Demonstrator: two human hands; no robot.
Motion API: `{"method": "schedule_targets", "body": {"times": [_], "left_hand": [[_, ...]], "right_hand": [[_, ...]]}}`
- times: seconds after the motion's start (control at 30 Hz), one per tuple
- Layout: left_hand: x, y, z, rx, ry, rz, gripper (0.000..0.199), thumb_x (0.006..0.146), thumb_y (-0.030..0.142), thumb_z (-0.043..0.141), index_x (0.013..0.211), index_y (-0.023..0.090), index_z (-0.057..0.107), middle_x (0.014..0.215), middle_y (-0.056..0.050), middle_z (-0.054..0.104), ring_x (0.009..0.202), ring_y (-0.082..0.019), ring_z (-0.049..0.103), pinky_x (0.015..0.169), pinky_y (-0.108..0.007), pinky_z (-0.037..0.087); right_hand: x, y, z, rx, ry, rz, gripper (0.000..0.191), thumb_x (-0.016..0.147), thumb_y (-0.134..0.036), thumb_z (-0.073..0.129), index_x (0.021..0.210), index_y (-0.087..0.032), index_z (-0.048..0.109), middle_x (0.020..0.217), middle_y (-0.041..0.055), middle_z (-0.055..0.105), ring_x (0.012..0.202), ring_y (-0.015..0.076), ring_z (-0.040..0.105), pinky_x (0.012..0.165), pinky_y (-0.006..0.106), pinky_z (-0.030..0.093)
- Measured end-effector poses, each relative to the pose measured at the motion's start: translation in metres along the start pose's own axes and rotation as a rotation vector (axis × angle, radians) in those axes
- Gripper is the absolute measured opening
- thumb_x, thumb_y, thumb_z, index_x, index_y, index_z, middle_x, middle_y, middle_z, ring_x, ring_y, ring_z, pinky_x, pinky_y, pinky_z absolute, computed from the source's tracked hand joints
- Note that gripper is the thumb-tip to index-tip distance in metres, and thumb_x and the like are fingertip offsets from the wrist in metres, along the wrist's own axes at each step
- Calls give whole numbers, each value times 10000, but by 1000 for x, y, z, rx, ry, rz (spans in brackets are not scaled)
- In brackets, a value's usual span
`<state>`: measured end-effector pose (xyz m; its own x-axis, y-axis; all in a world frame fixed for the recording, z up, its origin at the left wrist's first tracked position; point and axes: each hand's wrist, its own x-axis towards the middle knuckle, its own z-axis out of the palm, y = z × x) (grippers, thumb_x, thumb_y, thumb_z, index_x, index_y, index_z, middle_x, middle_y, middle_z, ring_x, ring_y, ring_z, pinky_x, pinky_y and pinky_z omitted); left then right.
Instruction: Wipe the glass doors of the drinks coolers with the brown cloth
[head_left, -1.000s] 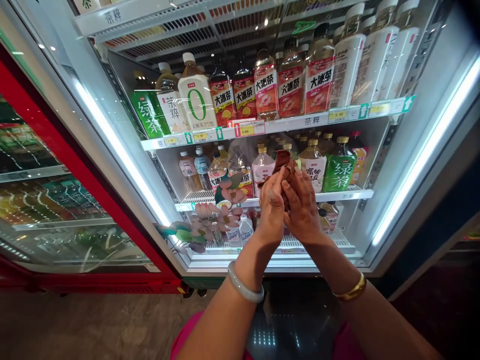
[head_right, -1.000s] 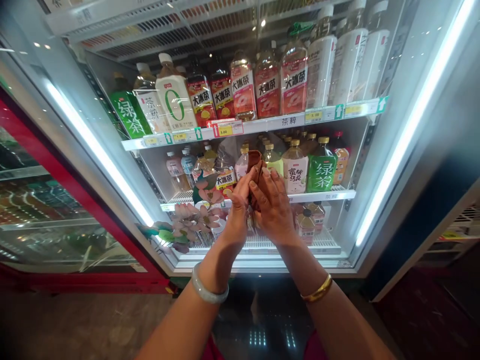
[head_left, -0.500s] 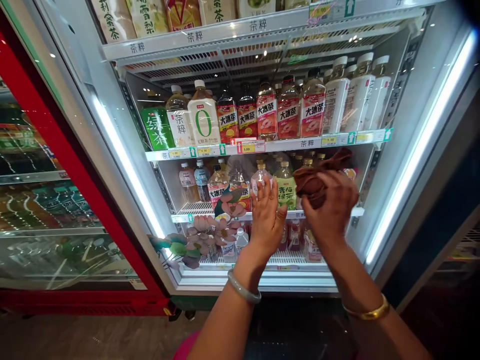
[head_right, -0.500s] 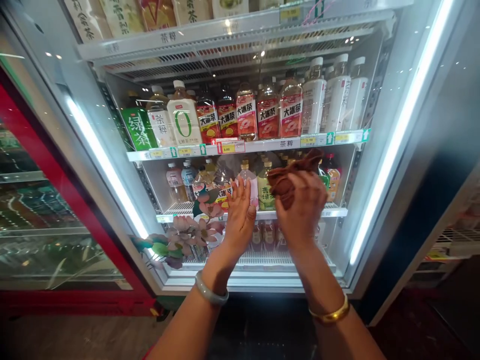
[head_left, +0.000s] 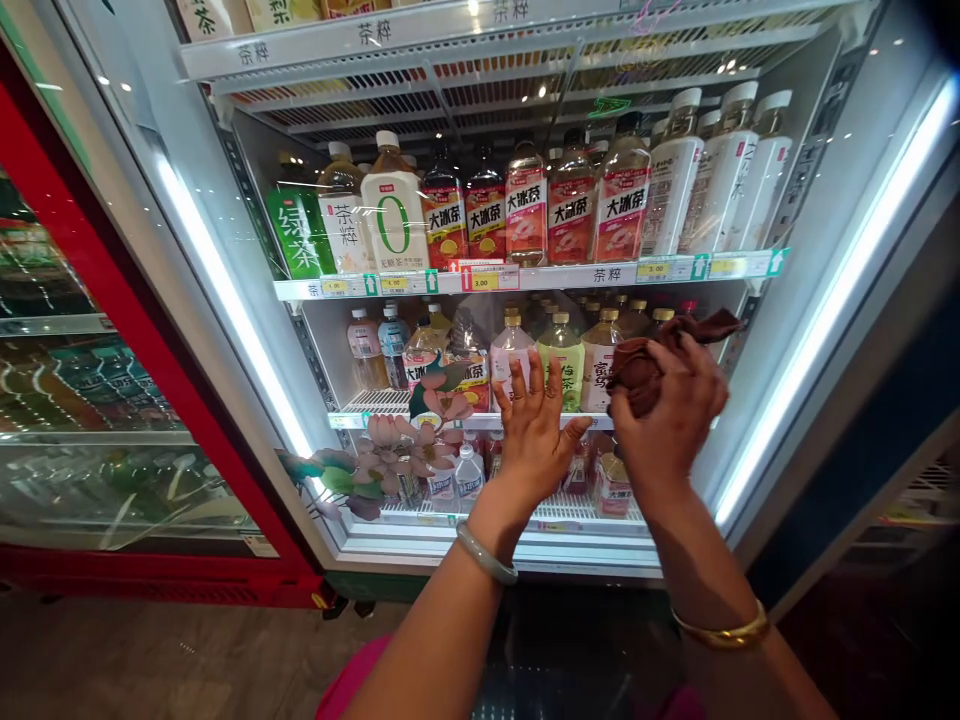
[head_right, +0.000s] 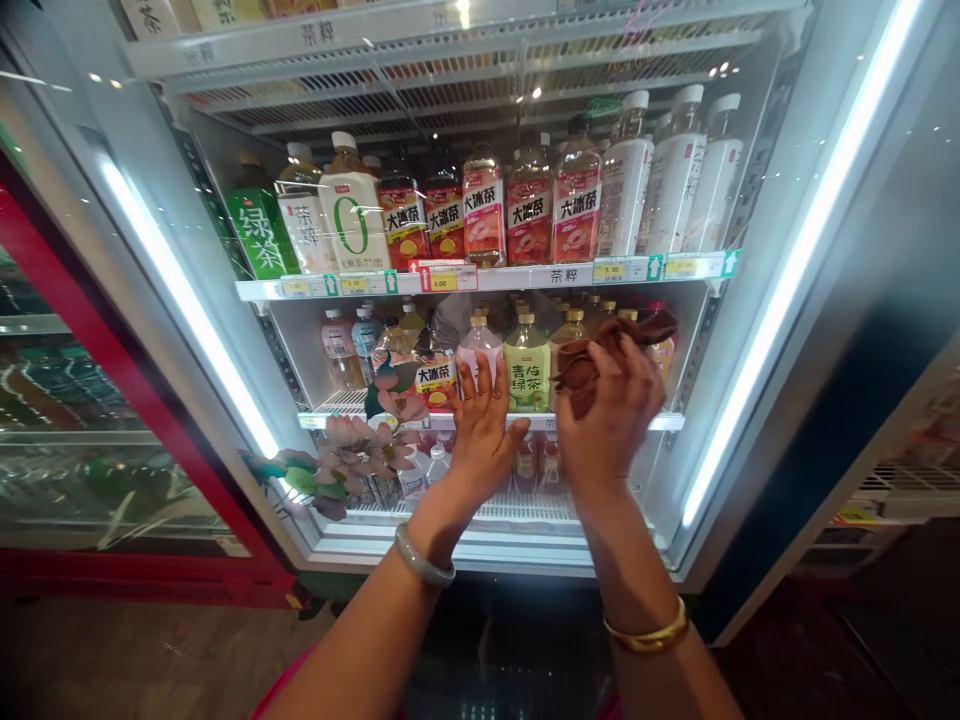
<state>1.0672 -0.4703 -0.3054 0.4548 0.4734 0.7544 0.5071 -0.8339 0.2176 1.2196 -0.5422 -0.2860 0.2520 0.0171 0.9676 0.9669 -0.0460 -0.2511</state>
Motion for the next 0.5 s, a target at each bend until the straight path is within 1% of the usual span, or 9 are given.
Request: {"method": "schedule_targets", "body": {"times": [0.07,0.13,0.2,0.27,0.3,0.33,0.4,0.47,0.5], "left_hand": [[1,3,0,-24,6,-20,808,1061,638,297,1703,285,-43,1789,-80,-63,1633,-304,-167,1304,-662,-43],[1,5,-1,-42,9,-34,794,1065,628,282,1704,283,-40,1792,-81,-43,1634,-299,-166,1303,-658,-56],[2,8,-2,-47,7,-43,790,1067,623,278,1705,277,-36,1794,-88,-30,1634,-298,-167,1300,-663,-57],[2,11,-1,-39,8,-53,805,1064,631,286,1704,273,-45,1793,-96,-37,1632,-300,-172,1297,-670,-57],[2,13,0,-31,8,-58,821,1058,643,295,1702,273,-57,1792,-100,-43,1632,-300,-172,1294,-673,-59],[2,15,2,-20,10,-61,843,1051,658,305,1700,272,-68,1791,-104,-45,1633,-300,-170,1292,-676,-63],[2,19,6,8,8,-58,889,1032,692,328,1697,264,-79,1790,-115,-40,1633,-304,-168,1287,-683,-71],[1,21,11,35,4,-43,915,1018,715,338,1700,250,-56,1789,-125,-32,1631,-312,-176,1279,-695,-83],[1,21,13,44,1,-34,913,1016,719,335,1703,243,-32,1788,-129,-31,1629,-315,-182,1276,-698,-90]], "right_hand": [[-12,-17,5,44,-60,-84,593,843,-222,689,1418,-271,555,1516,113,541,1449,344,424,1179,573,392],[-24,-28,5,69,-129,-166,506,856,-182,668,1350,-278,612,1412,80,625,1386,314,462,1159,527,419],[-31,-27,1,58,-203,-223,384,865,-180,667,1238,-270,671,1295,62,683,1284,294,507,1109,488,450],[-30,-13,-7,14,-251,-225,307,865,-228,695,1171,-255,690,1240,69,692,1215,294,529,1066,483,466],[-27,-3,-11,-10,-246,-202,306,858,-251,708,1163,-250,690,1233,76,686,1202,299,537,1058,492,468],[-22,7,-14,-29,-213,-161,326,849,-267,717,1173,-247,685,1238,85,672,1203,305,545,1058,506,468],[-11,24,-18,-38,-97,-50,425,829,-272,721,1248,-244,659,1318,113,616,1258,322,547,1080,537,460],[-3,30,-18,-16,-3,33,563,815,-261,708,1367,-247,599,1458,145,527,1370,349,506,1115,568,435],[-2,29,-16,-1,10,43,626,813,-260,703,1422,-248,559,1521,157,480,1420,359,475,1135,580,418]]}}
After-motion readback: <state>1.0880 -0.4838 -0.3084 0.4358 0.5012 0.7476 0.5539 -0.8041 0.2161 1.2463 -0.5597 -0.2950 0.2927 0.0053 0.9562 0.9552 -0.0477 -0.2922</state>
